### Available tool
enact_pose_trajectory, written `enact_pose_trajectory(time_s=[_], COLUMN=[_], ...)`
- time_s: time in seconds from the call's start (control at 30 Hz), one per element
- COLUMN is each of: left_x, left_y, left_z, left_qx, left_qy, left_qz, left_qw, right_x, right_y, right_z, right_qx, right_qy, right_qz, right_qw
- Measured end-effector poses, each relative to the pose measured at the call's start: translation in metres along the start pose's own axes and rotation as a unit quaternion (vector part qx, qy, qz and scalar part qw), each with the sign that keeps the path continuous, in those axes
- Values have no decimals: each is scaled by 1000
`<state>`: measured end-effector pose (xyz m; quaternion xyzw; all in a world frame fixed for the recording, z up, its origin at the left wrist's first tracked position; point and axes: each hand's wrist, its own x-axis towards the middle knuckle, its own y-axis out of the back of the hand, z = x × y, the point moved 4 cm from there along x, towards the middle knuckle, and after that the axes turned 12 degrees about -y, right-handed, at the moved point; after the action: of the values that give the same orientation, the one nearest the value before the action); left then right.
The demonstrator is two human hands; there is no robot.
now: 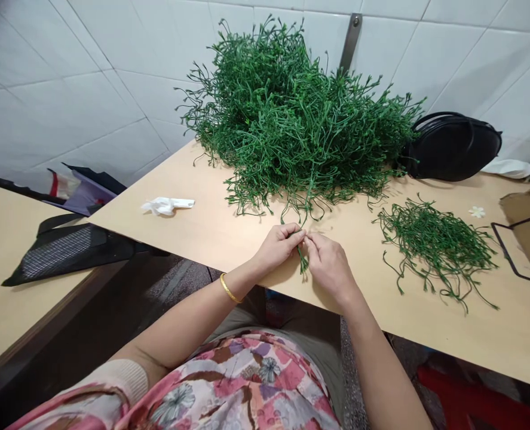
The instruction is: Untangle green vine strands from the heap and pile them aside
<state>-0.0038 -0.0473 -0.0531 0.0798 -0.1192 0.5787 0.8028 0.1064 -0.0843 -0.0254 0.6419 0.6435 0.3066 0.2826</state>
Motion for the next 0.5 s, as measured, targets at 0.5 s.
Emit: enact_pose_trajectory(time_s=[0.5], left_x=[10], left_y=[2], left_z=[-3], left_qx=[23], left_qy=[19], left_qz=[55], left_qw=[998], right_x=[-73], right_y=[32], right_z=[-17], right_qx=[152], right_qy=[-20], right_qz=[-7], right_qw=[988])
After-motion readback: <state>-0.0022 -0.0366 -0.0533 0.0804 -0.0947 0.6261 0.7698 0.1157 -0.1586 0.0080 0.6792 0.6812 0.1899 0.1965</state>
